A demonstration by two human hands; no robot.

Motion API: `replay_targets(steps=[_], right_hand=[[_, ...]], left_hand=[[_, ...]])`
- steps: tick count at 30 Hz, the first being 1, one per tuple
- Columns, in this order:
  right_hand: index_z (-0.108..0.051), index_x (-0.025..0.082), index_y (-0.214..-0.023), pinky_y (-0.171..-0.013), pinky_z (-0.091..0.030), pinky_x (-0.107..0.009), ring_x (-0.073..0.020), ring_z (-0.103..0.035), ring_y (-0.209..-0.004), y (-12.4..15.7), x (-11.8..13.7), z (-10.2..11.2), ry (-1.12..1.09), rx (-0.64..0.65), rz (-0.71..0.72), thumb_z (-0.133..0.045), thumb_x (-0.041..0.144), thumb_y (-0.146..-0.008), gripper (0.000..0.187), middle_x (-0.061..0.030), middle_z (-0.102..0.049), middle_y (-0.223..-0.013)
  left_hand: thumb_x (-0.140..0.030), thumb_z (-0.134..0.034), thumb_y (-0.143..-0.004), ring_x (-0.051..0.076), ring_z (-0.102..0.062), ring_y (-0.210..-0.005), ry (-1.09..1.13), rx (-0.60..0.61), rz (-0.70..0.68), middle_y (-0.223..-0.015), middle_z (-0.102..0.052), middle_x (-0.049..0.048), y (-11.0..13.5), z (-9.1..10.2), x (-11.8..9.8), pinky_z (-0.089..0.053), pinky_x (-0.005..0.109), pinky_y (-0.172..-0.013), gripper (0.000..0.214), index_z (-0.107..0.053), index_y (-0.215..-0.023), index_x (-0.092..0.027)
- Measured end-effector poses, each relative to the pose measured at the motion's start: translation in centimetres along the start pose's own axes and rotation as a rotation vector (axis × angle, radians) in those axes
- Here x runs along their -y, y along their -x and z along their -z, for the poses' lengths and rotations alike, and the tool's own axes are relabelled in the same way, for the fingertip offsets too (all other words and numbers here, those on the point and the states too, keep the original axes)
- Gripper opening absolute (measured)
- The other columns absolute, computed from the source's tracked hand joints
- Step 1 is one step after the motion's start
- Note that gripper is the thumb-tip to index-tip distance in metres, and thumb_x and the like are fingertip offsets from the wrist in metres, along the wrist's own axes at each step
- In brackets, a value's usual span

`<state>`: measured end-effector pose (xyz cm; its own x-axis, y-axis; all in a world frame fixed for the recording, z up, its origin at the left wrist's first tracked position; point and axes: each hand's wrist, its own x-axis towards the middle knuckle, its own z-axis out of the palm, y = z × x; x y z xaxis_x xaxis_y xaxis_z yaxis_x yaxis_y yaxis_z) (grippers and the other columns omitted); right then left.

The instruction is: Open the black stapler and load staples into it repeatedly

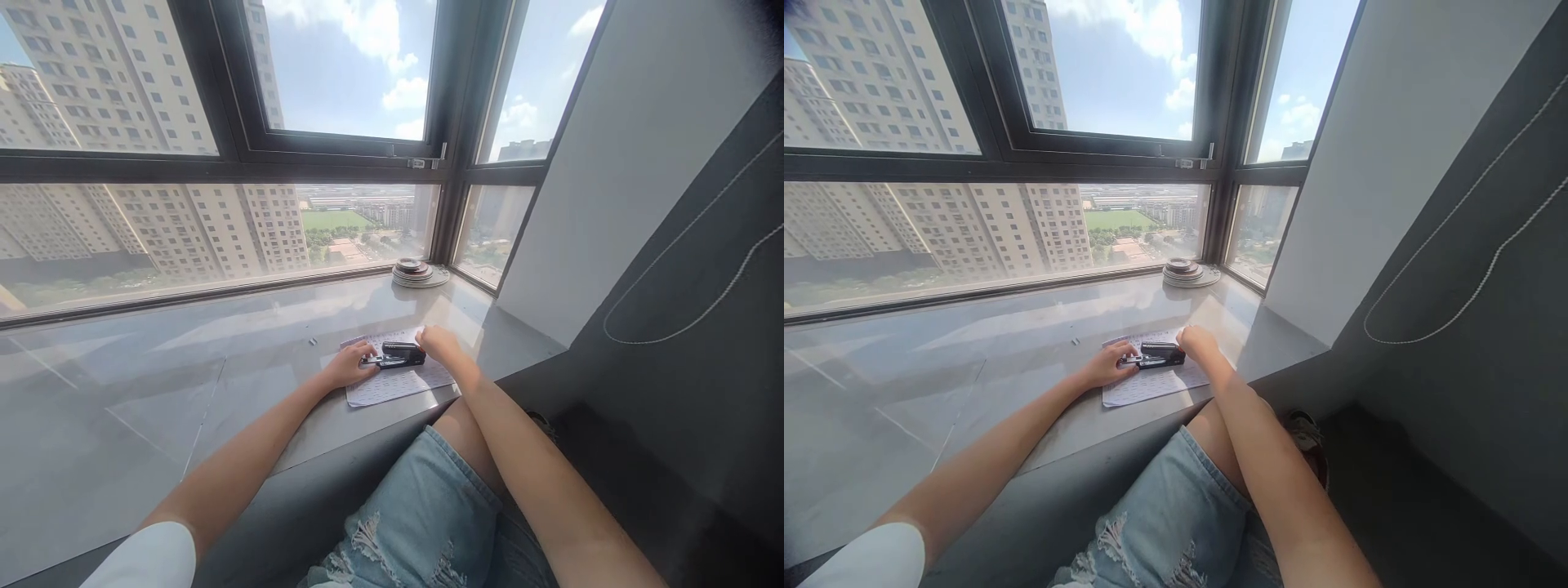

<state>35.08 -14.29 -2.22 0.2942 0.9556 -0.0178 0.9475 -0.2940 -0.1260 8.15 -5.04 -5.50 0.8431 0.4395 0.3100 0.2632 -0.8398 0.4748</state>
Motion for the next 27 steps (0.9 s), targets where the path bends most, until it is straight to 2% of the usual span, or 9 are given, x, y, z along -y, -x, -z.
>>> replay_targets(steps=[4,7,10,13,16,18,23,27], right_hand=[[-0.073,0.017,-0.08,-0.065,-0.037,-0.031,-0.0225,-0.063,-0.075,0.15,-0.16,0.09,-0.014,-0.048,-0.025,-0.042,0.032,-0.101,0.04,-0.0139,-0.068,-0.081],[-0.062,0.019,-0.064,-0.062,-0.033,-0.03,-0.0191,-0.057,-0.066,0.36,-0.35,0.3,-0.114,-0.109,0.0,-0.037,0.044,-0.104,0.054,-0.0096,-0.062,-0.069],[-0.051,0.02,-0.062,-0.06,-0.032,-0.029,-0.0159,-0.049,-0.061,0.68,-0.4,0.51,-0.405,-0.116,0.18,-0.033,0.06,-0.103,0.06,-0.0026,-0.053,-0.061],[-0.054,0.021,-0.076,-0.065,-0.037,-0.027,-0.0156,-0.05,-0.069,0.92,-0.27,0.59,-0.603,-0.072,0.403,-0.047,0.066,-0.097,0.05,0.0009,-0.055,-0.071],[-0.058,0.022,-0.089,-0.071,-0.04,-0.027,-0.0172,-0.054,-0.08,0.92,-0.24,0.53,-0.547,-0.03,0.538,-0.068,0.061,-0.085,0.041,-0.0005,-0.06,-0.087],[-0.06,0.021,-0.093,-0.073,-0.041,-0.028,-0.018,-0.055,-0.083,0.81,-0.34,0.44,-0.468,0.002,0.591,-0.074,0.058,-0.081,0.041,-0.0022,-0.061,-0.094],[-0.062,0.02,-0.09,-0.074,-0.041,-0.027,-0.0182,-0.056,-0.084,0.52,-0.61,0.18,-0.39,0.015,0.651,-0.076,0.049,-0.082,0.033,-0.0025,-0.061,-0.095],[-0.061,0.02,-0.086,-0.072,-0.04,-0.026,-0.0173,-0.056,-0.082,0.59,-0.5,0.26,-0.342,0.003,0.645,-0.077,0.044,-0.082,0.029,-0.0022,-0.061,-0.094]], left_hand=[[-0.04,-0.067,-0.088,0.02,-0.064,-0.087,-0.009,-0.001,0.003,-0.102,-0.067,0.0049,0.03,0.09,-0.13,-0.048,0.033,-0.079,0.027,-0.068,-0.107,-0.022],[-0.04,-0.067,-0.088,0.02,-0.063,-0.085,-0.015,-0.004,-0.004,-0.101,-0.067,0.0045,0.06,0.16,-0.21,-0.048,0.032,-0.077,0.026,-0.069,-0.107,-0.022],[-0.038,-0.067,-0.087,0.019,-0.062,-0.082,0.004,-0.012,-0.012,-0.099,-0.066,0.0039,0.04,0.11,-0.11,-0.047,0.031,-0.073,0.024,-0.069,-0.105,-0.022],[-0.036,-0.068,-0.087,0.016,-0.059,-0.077,0.043,-0.037,-0.017,-0.095,-0.066,0.0028,-0.05,-0.01,0.14,-0.047,0.029,-0.07,0.019,-0.069,-0.101,-0.022],[-0.034,-0.069,-0.087,0.015,-0.057,-0.073,0.058,-0.06,-0.024,-0.092,-0.065,0.0016,-0.16,-0.05,0.27,-0.046,0.028,-0.069,0.016,-0.068,-0.098,-0.022],[-0.031,-0.07,-0.086,0.014,-0.056,-0.072,0.07,-0.067,-0.028,-0.091,-0.064,0.001,-0.22,0.0,0.2,-0.046,0.028,-0.069,0.014,-0.068,-0.097,-0.022],[-0.03,-0.068,-0.088,0.013,-0.053,-0.07,0.095,-0.085,-0.037,-0.092,-0.062,-0.0004,-0.23,0.3,-0.22,-0.046,0.028,-0.071,0.022,-0.066,-0.109,-0.024],[-0.032,-0.064,-0.093,0.013,-0.054,-0.073,0.084,-0.062,-0.08,-0.097,-0.062,0.0014,-0.15,0.41,-0.23,-0.047,0.029,-0.075,0.017,-0.069,-0.107,-0.025]])
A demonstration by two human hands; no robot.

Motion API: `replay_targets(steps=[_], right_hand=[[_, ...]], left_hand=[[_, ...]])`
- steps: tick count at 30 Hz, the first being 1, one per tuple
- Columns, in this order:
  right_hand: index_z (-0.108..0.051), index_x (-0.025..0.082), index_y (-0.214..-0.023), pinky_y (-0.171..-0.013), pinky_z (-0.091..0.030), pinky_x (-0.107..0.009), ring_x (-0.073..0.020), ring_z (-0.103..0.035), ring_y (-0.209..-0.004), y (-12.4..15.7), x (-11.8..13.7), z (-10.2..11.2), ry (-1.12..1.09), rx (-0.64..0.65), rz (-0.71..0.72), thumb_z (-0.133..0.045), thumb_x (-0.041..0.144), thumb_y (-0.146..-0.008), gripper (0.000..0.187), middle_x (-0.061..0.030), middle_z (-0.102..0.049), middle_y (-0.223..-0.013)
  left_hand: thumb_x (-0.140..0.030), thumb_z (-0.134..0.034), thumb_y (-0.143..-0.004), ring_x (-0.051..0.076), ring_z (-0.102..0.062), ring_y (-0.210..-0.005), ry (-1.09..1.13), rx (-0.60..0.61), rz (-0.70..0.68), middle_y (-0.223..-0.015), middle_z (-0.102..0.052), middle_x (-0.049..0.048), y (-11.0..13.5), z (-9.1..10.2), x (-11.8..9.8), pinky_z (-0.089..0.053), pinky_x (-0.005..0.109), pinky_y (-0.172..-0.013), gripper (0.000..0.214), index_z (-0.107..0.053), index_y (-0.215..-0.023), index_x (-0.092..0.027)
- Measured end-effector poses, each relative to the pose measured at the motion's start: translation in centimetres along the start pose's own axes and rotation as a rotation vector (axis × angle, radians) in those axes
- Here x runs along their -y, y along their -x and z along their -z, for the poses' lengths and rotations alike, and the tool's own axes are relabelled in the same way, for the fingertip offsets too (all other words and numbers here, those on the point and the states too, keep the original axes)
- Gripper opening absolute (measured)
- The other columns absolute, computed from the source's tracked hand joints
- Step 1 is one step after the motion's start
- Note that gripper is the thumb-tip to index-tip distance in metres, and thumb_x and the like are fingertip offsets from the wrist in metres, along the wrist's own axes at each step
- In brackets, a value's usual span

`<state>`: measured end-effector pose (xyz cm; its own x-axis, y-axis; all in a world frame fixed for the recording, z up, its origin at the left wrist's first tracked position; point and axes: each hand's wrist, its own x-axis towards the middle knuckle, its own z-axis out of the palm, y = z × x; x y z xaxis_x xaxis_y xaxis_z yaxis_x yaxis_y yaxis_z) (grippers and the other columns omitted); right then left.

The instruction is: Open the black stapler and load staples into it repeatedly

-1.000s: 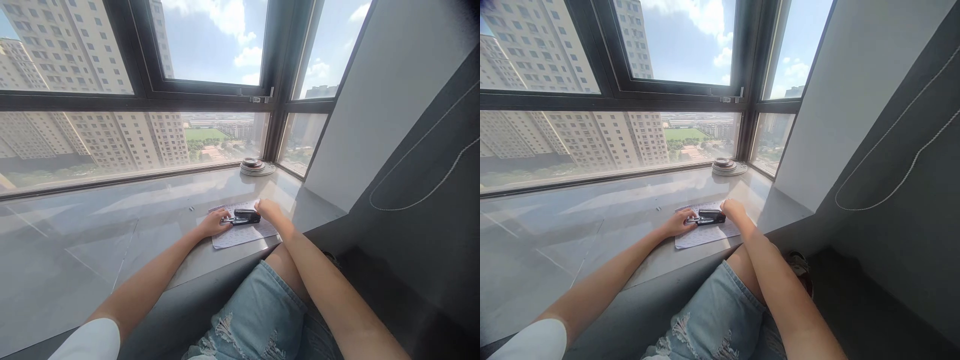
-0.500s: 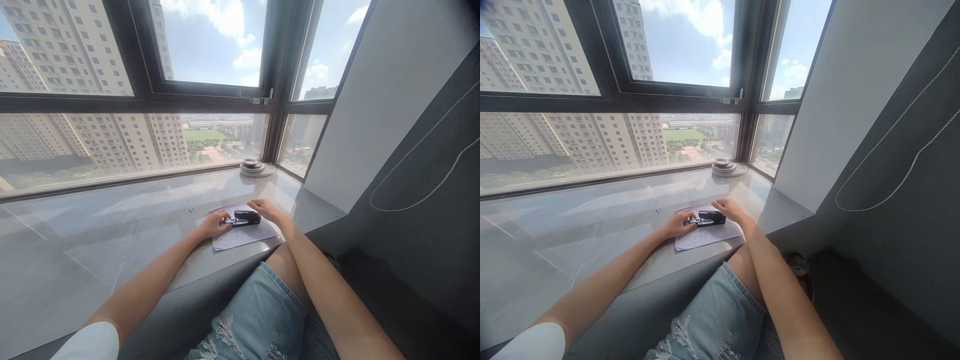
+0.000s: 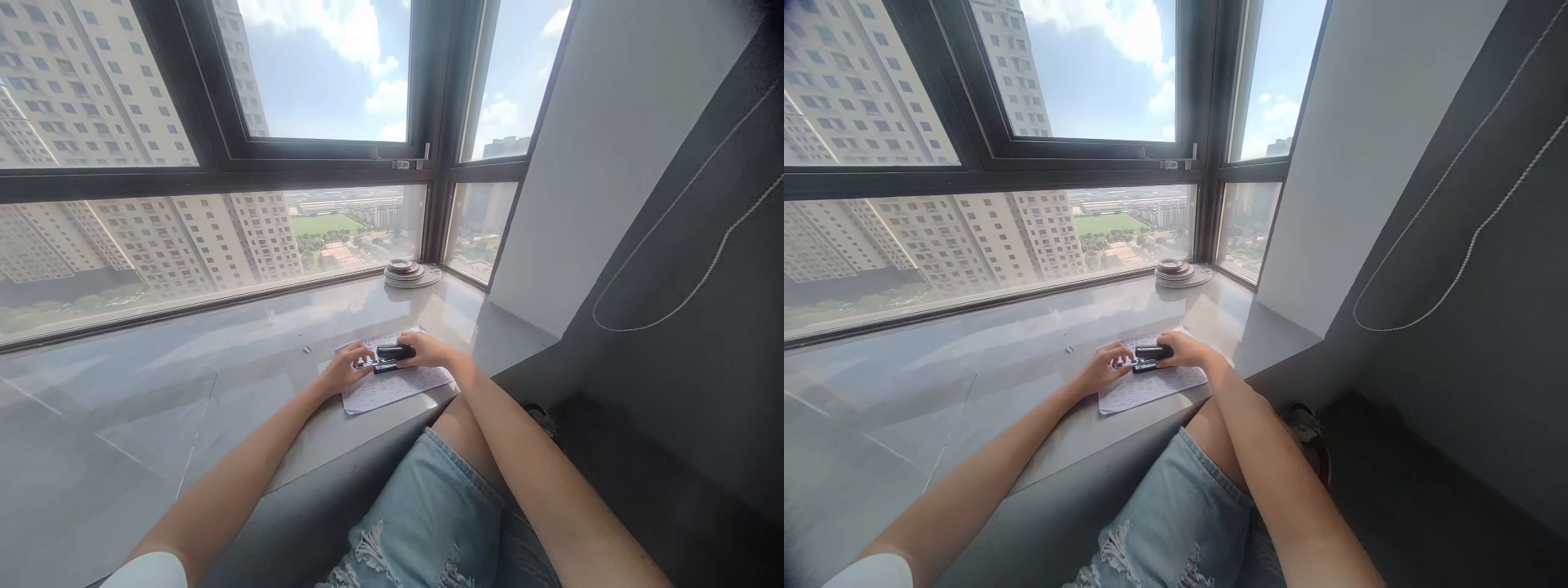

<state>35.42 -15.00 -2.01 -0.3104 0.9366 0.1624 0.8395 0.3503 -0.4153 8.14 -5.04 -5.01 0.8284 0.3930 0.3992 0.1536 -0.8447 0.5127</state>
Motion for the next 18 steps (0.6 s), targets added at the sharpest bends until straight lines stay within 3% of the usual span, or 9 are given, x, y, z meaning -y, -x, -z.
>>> replay_targets(steps=[8,18], right_hand=[[-0.061,0.02,-0.085,-0.074,-0.04,-0.026,-0.0172,-0.056,-0.084,0.07,0.48,0.2,0.02,0.01,-0.037,-0.077,0.043,-0.082,0.029,-0.0026,-0.063,-0.096],[-0.061,0.02,-0.087,-0.073,-0.04,-0.026,-0.0174,-0.056,-0.084,0.27,0.87,0.55,0.005,0.022,-0.036,-0.076,0.043,-0.082,0.028,-0.0028,-0.062,-0.096]], left_hand=[[-0.034,-0.064,-0.093,0.014,-0.055,-0.077,0.014,0.0,-0.017,-0.096,-0.061,0.004,-0.01,-0.06,0.08,-0.049,0.029,-0.074,0.016,-0.075,-0.099,-0.024],[-0.028,-0.066,-0.088,0.013,-0.053,-0.074,-0.008,-0.008,-0.011,-0.093,-0.059,0.0022,0.02,-0.05,0.02,-0.047,0.029,-0.074,0.007,-0.069,-0.09,-0.021]])
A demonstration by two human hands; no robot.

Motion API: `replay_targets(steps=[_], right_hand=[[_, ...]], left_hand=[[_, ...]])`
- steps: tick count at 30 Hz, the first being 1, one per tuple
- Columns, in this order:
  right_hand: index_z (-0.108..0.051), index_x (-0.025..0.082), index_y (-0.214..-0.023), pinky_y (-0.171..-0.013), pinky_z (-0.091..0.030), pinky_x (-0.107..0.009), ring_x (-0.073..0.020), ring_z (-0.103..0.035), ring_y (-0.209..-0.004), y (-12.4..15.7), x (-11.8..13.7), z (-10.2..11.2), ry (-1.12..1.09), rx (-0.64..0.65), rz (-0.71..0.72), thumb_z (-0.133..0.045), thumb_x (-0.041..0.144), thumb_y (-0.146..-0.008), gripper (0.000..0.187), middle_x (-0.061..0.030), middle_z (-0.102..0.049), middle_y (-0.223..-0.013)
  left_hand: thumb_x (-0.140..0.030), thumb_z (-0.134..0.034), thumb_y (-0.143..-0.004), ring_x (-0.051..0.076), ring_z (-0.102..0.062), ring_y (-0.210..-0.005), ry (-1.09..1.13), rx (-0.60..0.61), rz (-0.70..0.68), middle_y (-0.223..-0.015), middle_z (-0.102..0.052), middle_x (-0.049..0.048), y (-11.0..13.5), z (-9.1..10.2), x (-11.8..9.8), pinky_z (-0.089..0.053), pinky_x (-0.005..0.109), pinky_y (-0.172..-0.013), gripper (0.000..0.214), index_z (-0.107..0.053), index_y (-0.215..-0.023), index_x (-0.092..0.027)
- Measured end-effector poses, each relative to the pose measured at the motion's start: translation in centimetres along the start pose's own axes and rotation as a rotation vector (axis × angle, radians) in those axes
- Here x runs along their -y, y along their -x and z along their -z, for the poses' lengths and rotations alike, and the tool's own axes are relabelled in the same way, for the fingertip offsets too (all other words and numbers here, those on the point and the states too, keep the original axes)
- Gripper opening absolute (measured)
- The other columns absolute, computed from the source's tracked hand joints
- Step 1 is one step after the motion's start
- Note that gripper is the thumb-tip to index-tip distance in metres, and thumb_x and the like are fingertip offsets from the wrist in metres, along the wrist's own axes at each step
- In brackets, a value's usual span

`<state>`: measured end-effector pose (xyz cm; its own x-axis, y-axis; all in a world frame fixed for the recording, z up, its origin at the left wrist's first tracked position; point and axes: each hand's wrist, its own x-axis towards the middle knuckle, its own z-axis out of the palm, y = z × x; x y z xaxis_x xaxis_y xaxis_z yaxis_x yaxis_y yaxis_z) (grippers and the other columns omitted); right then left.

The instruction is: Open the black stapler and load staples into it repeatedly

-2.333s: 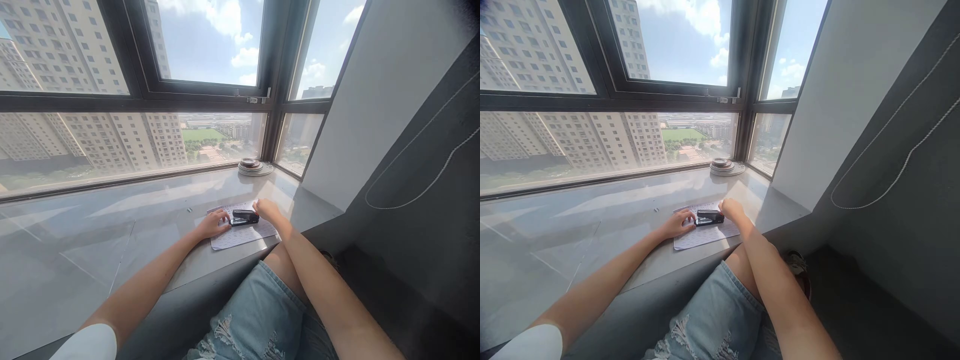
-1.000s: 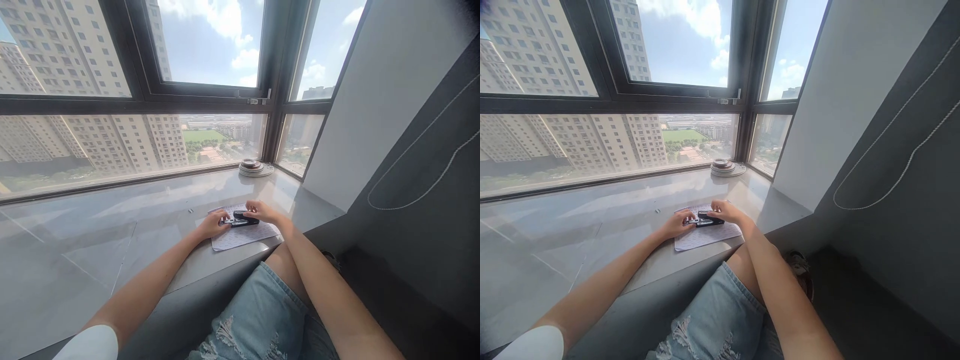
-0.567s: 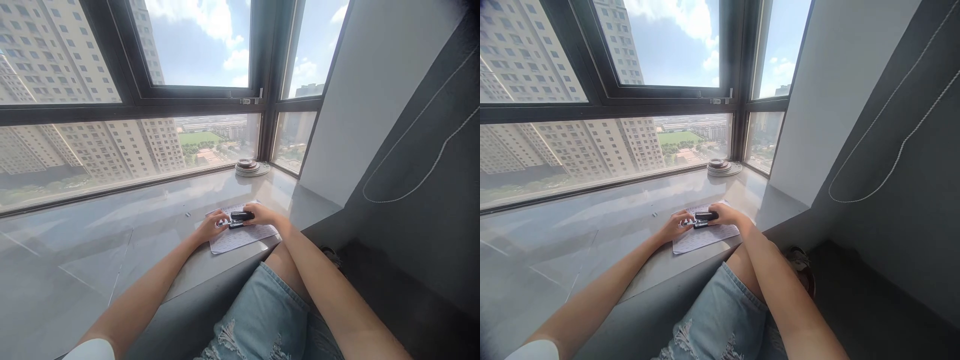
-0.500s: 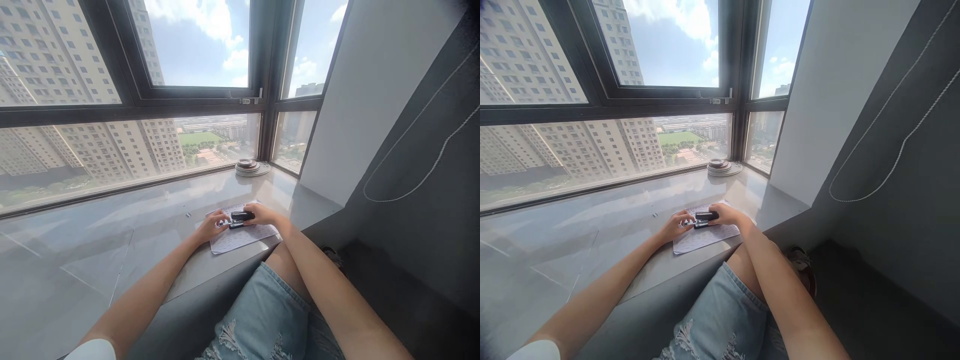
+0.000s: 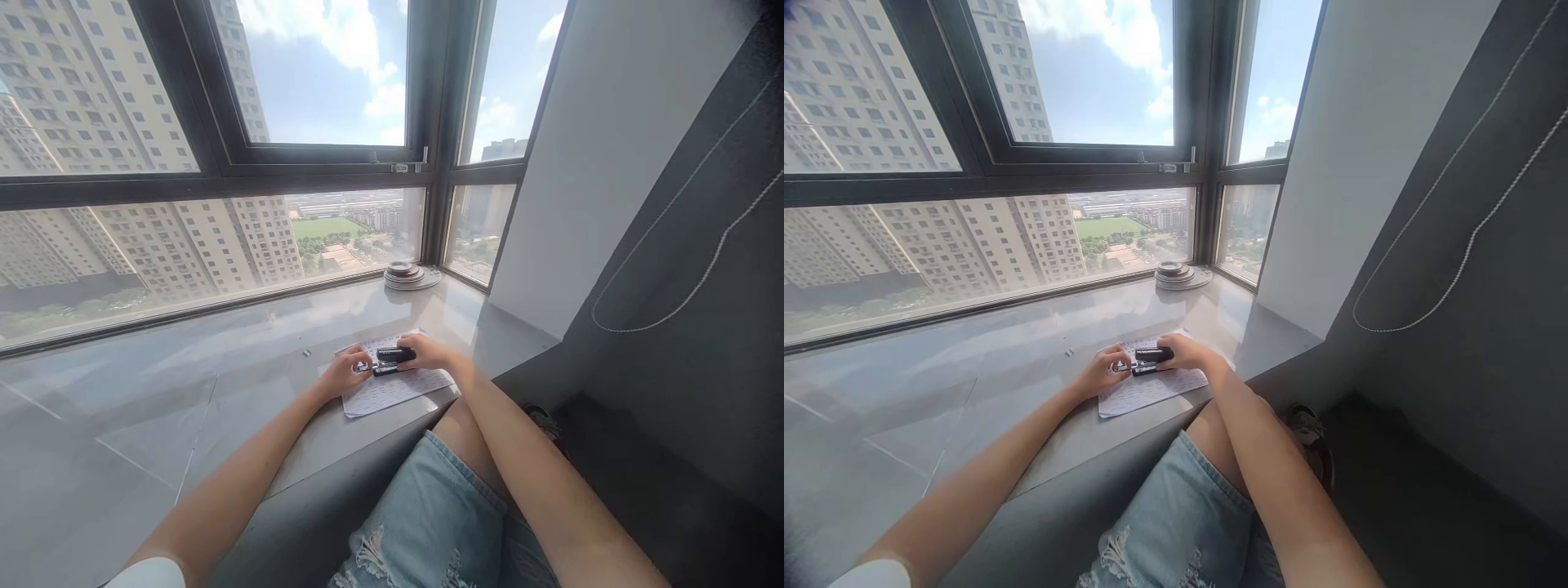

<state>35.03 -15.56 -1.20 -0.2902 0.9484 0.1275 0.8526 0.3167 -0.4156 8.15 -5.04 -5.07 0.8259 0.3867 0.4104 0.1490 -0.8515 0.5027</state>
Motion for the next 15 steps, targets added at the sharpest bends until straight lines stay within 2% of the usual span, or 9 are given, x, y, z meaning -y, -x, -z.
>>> replay_targets(steps=[15], right_hand=[[-0.063,0.02,-0.089,-0.073,-0.04,-0.026,-0.0179,-0.056,-0.084,-0.08,-0.07,-0.04,-0.001,-0.001,-0.004,-0.077,0.045,-0.081,0.029,-0.0029,-0.064,-0.097]], left_hand=[[-0.03,-0.068,-0.086,0.014,-0.054,-0.073,0.005,-0.009,0.047,-0.091,-0.06,0.0016,0.0,0.03,-0.27,-0.047,0.029,-0.071,0.011,-0.064,-0.083,-0.021]])
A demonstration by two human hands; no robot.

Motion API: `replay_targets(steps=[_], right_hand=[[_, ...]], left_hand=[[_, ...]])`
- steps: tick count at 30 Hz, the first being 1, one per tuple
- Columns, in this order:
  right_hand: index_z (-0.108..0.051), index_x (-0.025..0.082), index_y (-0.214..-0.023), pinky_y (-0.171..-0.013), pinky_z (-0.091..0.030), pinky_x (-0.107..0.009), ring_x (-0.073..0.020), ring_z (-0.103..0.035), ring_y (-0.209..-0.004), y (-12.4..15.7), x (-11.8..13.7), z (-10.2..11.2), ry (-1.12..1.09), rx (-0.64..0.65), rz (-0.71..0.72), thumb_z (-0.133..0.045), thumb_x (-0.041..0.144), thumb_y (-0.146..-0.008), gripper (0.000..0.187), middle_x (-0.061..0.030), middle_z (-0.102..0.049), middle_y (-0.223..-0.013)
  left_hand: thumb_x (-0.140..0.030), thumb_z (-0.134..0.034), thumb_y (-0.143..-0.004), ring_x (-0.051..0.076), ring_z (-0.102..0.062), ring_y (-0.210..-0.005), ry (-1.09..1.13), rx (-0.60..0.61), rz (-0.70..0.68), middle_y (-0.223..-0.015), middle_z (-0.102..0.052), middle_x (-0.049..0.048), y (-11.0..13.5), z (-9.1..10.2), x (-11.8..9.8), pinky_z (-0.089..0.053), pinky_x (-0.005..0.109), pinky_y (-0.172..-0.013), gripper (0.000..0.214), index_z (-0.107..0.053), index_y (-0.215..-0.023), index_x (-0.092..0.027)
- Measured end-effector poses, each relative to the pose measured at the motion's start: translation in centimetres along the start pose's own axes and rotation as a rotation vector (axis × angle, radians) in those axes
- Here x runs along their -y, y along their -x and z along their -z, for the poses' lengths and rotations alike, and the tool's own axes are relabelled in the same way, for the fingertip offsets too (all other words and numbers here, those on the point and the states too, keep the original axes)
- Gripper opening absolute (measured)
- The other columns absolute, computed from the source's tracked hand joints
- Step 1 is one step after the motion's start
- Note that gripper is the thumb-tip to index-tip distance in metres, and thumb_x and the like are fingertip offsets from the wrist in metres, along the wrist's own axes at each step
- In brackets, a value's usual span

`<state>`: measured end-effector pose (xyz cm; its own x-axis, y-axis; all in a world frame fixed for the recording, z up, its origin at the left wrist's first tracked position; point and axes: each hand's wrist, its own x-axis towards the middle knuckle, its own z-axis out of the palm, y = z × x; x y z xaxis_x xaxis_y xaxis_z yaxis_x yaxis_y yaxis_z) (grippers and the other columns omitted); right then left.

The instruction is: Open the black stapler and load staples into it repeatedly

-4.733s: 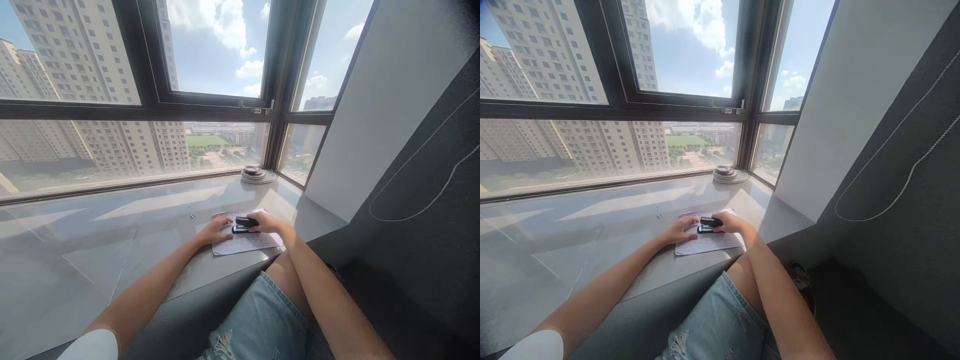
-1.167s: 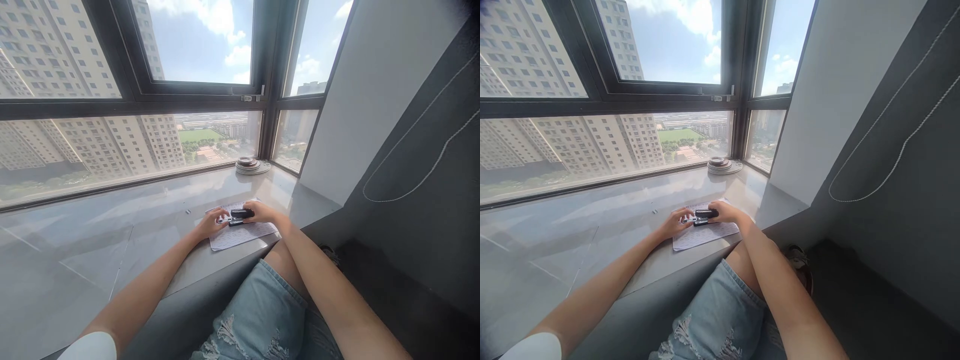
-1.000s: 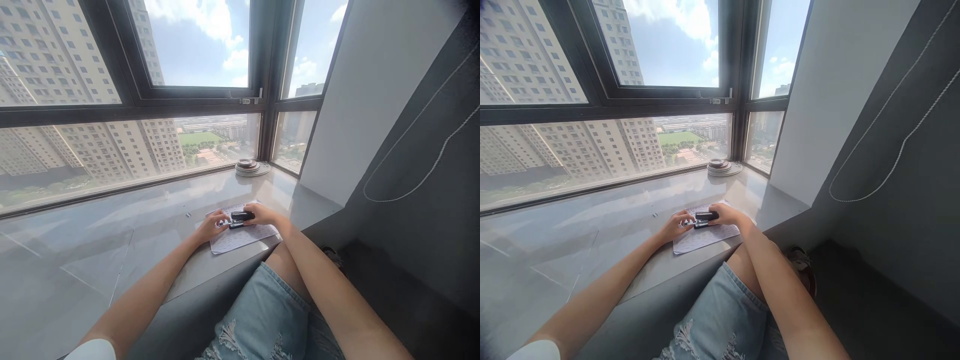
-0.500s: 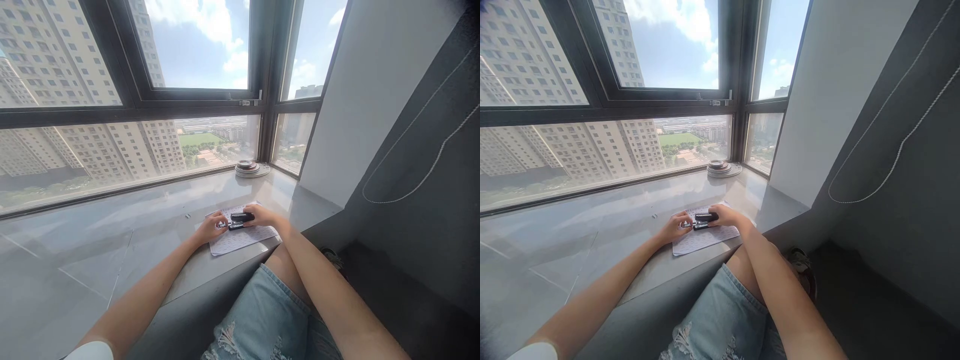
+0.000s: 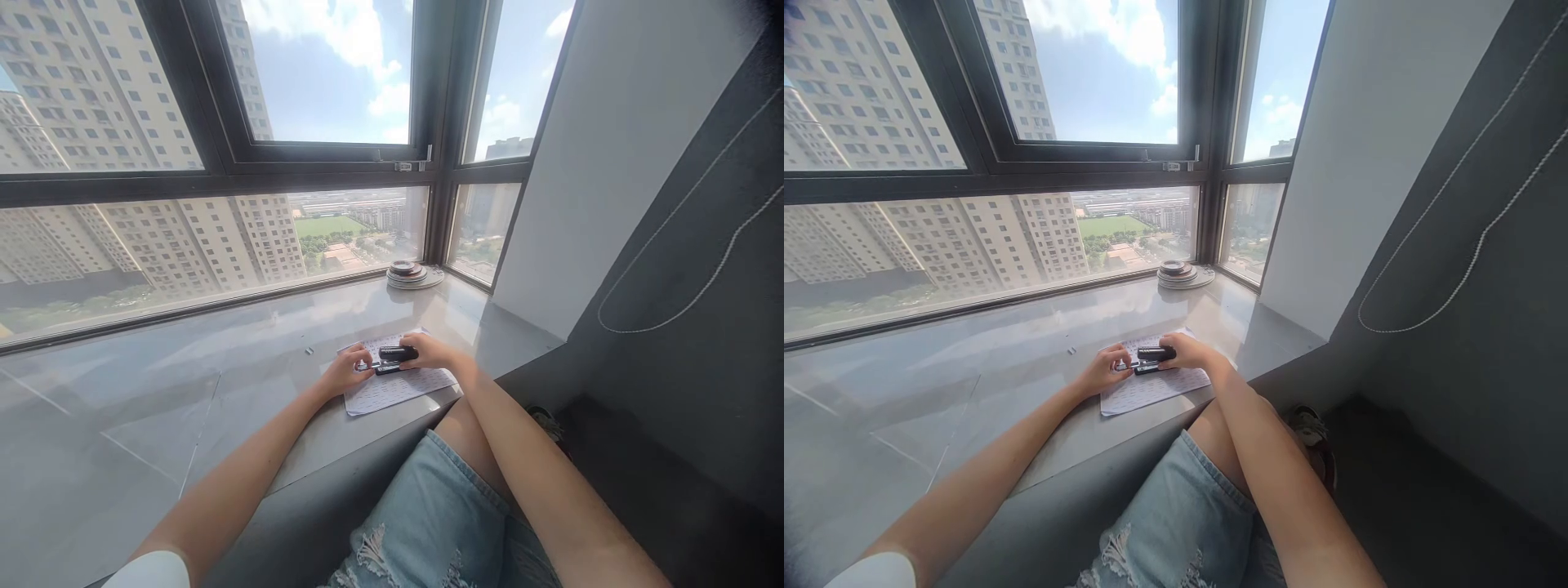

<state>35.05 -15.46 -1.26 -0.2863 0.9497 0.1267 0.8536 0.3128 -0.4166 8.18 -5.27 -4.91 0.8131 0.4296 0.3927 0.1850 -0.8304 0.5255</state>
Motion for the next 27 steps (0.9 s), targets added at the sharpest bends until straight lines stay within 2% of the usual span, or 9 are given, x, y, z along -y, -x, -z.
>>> replay_targets(steps=[12,18,23,27], right_hand=[[-0.062,0.02,-0.088,-0.074,-0.04,-0.026,-0.0188,-0.058,-0.086,-0.08,-0.15,-0.4,-0.003,0.0,0.003,-0.08,0.042,-0.077,0.03,-0.0023,-0.065,-0.097],[-0.06,0.02,-0.085,-0.069,-0.038,-0.025,-0.0178,-0.058,-0.082,-0.15,-0.07,-0.5,0.023,0.017,-0.015,-0.076,0.039,-0.082,0.025,-0.0012,-0.067,-0.091],[-0.061,0.02,-0.085,-0.07,-0.038,-0.025,-0.0177,-0.058,-0.082,-0.15,0.12,-0.52,0.081,-0.002,-0.022,-0.077,0.04,-0.082,0.026,-0.0024,-0.067,-0.092],[-0.062,0.02,-0.088,-0.073,-0.038,-0.026,-0.0189,-0.059,-0.087,-0.1,0.49,-0.38,0.106,-0.096,-0.01,-0.075,0.041,-0.086,0.025,-0.0034,-0.066,-0.094]], left_hand=[[-0.03,-0.066,-0.086,0.014,-0.053,-0.075,0.014,0.016,-0.002,-0.092,-0.061,0.0029,-0.02,0.0,0.22,-0.047,0.03,-0.07,0.009,-0.065,-0.087,-0.021],[-0.029,-0.067,-0.086,0.014,-0.053,-0.074,-0.005,0.013,0.003,-0.093,-0.061,0.0014,-0.05,0.02,0.03,-0.047,0.029,-0.07,0.01,-0.063,-0.091,-0.022],[-0.029,-0.069,-0.087,0.018,-0.058,-0.088,-0.029,-0.019,0.022,-0.102,-0.061,0.0041,0.12,0.12,-0.01,-0.05,0.033,-0.079,0.023,-0.061,-0.107,-0.024],[-0.03,-0.069,-0.088,0.02,-0.06,-0.096,-0.017,-0.095,0.033,-0.106,-0.059,0.0053,0.23,0.06,0.2,-0.052,0.035,-0.083,0.028,-0.059,-0.113,-0.025]])
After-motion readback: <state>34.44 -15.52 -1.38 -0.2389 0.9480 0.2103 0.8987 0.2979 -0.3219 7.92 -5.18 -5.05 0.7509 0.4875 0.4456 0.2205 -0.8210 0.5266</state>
